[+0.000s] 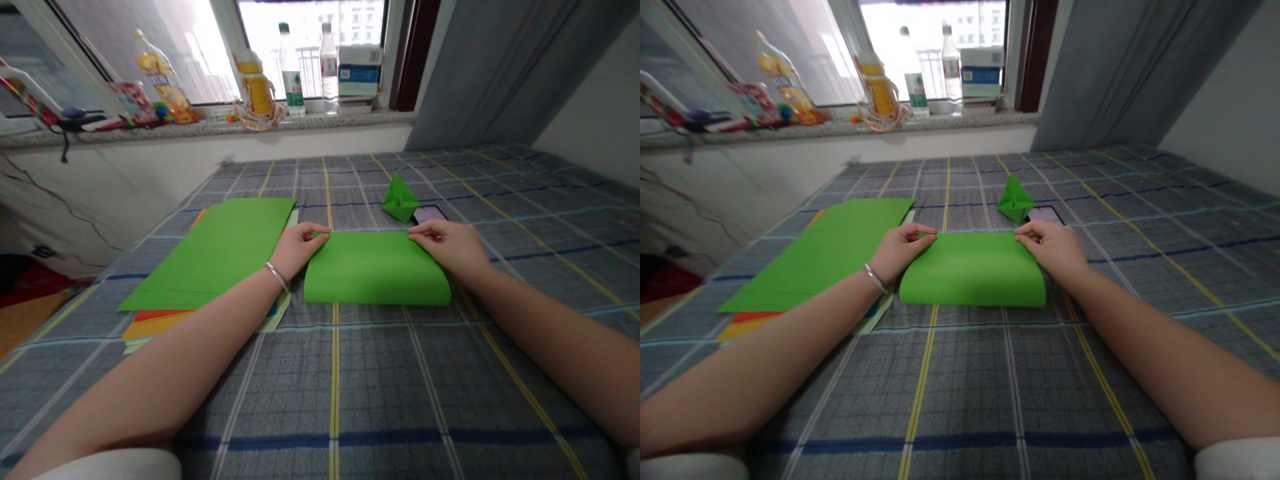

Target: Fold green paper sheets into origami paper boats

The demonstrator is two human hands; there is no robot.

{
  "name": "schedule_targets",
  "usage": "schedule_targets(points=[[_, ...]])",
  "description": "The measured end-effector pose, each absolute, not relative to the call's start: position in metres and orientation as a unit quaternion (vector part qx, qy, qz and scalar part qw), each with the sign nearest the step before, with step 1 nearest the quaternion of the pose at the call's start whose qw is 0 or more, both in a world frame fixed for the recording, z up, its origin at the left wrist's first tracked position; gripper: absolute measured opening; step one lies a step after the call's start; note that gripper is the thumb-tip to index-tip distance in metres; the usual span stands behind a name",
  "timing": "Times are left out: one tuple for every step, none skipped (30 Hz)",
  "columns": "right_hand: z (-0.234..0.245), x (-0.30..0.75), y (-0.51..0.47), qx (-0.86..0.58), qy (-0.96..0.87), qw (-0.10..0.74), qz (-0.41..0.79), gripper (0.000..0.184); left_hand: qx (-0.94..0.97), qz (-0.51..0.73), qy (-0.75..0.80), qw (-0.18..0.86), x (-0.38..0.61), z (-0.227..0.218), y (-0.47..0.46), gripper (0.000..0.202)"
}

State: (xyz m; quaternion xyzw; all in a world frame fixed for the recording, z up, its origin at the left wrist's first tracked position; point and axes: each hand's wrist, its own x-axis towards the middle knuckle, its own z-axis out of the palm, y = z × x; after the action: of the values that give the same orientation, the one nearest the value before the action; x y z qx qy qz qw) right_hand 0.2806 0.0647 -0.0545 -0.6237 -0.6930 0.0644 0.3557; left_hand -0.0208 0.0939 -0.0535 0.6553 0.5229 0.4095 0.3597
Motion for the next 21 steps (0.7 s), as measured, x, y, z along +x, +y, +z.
schedule_targets(points=[[-0.053, 0.281, 0.067, -0.628, -0.703, 0.329, 0.056, 0.019, 0.661, 0.4, 0.529, 0.35, -0.021, -0.055, 0.097, 0.023], [-0.052, 0.281, 0.069, -0.636, -0.71, 0.3, 0.044, 0.02, 0.668, 0.39, 0.538, 0.335, -0.021, -0.056, 0.101, 0.024], [-0.051, 0.28, 0.071, -0.643, -0.716, 0.27, 0.029, 0.021, 0.678, 0.371, 0.552, 0.312, -0.022, -0.058, 0.104, 0.025], [-0.049, 0.278, 0.073, -0.65, -0.722, 0.239, 0.008, 0.021, 0.691, 0.348, 0.567, 0.284, -0.022, -0.059, 0.108, 0.025], [-0.047, 0.276, 0.075, -0.652, -0.729, 0.206, -0.016, 0.022, 0.695, 0.337, 0.573, 0.275, -0.023, -0.061, 0.111, 0.025], [-0.046, 0.274, 0.077, -0.651, -0.737, 0.175, -0.04, 0.023, 0.698, 0.331, 0.576, 0.267, -0.023, -0.062, 0.114, 0.024], [-0.044, 0.272, 0.08, -0.648, -0.744, 0.151, -0.059, 0.025, 0.702, 0.324, 0.58, 0.259, -0.024, -0.063, 0.116, 0.023], [-0.043, 0.27, 0.082, -0.643, -0.751, 0.133, -0.071, 0.025, 0.704, 0.319, 0.582, 0.251, -0.025, -0.064, 0.117, 0.022], [-0.041, 0.268, 0.084, -0.64, -0.755, 0.12, -0.078, 0.026, 0.707, 0.314, 0.585, 0.243, -0.026, -0.065, 0.119, 0.021], [-0.04, 0.267, 0.086, -0.637, -0.759, 0.111, -0.081, 0.026, 0.711, 0.308, 0.587, 0.234, -0.026, -0.066, 0.119, 0.021], [-0.04, 0.266, 0.087, -0.634, -0.762, 0.104, -0.081, 0.026, 0.714, 0.302, 0.59, 0.226, -0.027, -0.066, 0.12, 0.02], [-0.039, 0.266, 0.088, -0.634, -0.763, 0.098, -0.079, 0.025, 0.718, 0.295, 0.591, 0.217, -0.027, -0.067, 0.12, 0.02], [-0.039, 0.266, 0.089, -0.634, -0.764, 0.092, -0.078, 0.025, 0.723, 0.288, 0.593, 0.21, -0.027, -0.067, 0.12, 0.02], [-0.04, 0.266, 0.09, -0.634, -0.764, 0.087, -0.078, 0.026, 0.727, 0.28, 0.593, 0.202, -0.027, -0.067, 0.12, 0.02], [-0.04, 0.266, 0.09, -0.635, -0.764, 0.082, -0.078, 0.026, 0.733, 0.272, 0.593, 0.193, -0.027, -0.068, 0.12, 0.02], [-0.041, 0.266, 0.09, -0.636, -0.764, 0.079, -0.077, 0.026, 0.738, 0.263, 0.593, 0.184, -0.027, -0.068, 0.12, 0.02], [-0.041, 0.266, 0.09, -0.636, -0.764, 0.076, -0.077, 0.026, 0.744, 0.255, 0.593, 0.173, -0.027, -0.068, 0.12, 0.02], [-0.042, 0.266, 0.09, -0.636, -0.764, 0.075, -0.076, 0.026, 0.751, 0.246, 0.591, 0.161, -0.026, -0.068, 0.119, 0.02], [-0.043, 0.266, 0.09, -0.634, -0.766, 0.073, -0.075, 0.026, 0.759, 0.236, 0.589, 0.147, -0.026, -0.068, 0.119, 0.02], [-0.043, 0.266, 0.09, -0.632, -0.768, 0.071, -0.075, 0.026, 0.767, 0.226, 0.585, 0.131, -0.026, -0.068, 0.119, 0.021], [-0.043, 0.266, 0.09, -0.629, -0.771, 0.069, -0.075, 0.026, 0.778, 0.216, 0.579, 0.115, -0.026, -0.068, 0.119, 0.021]])
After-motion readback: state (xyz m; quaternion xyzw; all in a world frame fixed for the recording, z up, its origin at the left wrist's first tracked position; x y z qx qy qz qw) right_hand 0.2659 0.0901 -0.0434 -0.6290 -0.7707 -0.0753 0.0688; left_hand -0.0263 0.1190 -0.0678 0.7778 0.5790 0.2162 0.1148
